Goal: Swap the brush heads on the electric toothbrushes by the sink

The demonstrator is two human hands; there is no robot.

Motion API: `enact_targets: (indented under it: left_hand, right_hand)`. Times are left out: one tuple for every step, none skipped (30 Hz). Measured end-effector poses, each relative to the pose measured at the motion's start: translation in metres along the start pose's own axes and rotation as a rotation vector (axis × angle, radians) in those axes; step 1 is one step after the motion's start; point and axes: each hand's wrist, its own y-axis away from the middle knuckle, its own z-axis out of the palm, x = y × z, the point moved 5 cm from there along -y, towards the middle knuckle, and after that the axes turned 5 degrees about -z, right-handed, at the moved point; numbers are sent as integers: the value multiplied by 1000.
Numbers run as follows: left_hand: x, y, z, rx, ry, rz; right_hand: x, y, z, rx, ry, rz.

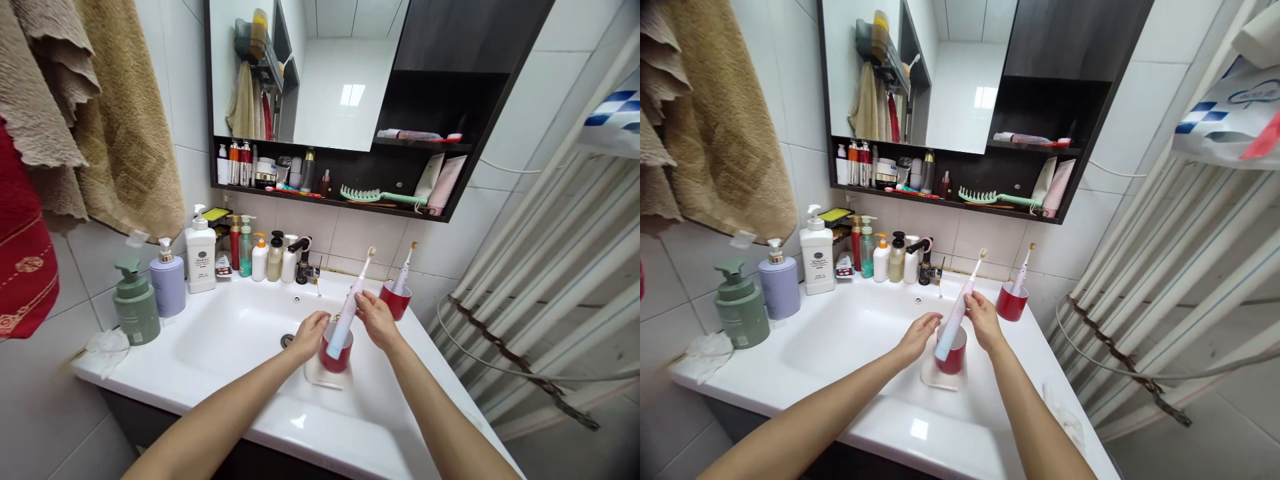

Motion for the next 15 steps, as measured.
enact_targets:
  left_hand:
    - [4,5,3,-27,54,-27]
    - [7,11,7,-62,132,-64]
    - [8,17,11,-94,252,-118]
    - [7,24,14,-117,406,-184]
    - [5,31,18,-129,568,-247]
    - [3,38,21,-133,719,-302]
    - [0,45,23,-135,836,-341]
    - [-2,51,25,-139,903,-359]
    - [-4,55,27,-152,944,-371]
    - [-6,60,29,-170,970,-385]
    - [-8,63,30,-187,988,-402]
    - [-11,65,31,-198,998,-420]
    - [-13,67,32,-203,998,-437]
    - [-16,67,32,-199,987,-449]
    - [-18,67,32,-187,966,-451]
  right_hand:
    - [3,6,8,-59,-31,35]
    - [6,12,16,-109,-57,70]
    - [10,18,23,-141,-79,102]
    - [14,23,28,-149,-99,130]
    - [17,26,32,-135,-117,151]
    - [20,28,34,-102,-132,164]
    - [22,29,35,-59,-144,173]
    - [24,29,35,-20,-155,181]
    - [25,28,36,8,-165,189]
    - [27,27,36,24,-173,197]
    - [29,26,35,30,-176,205]
    - [30,25,35,36,-172,214]
    - [32,25,34,44,-160,222]
    - [33,25,33,59,-142,226]
    - [35,26,32,78,-121,229]
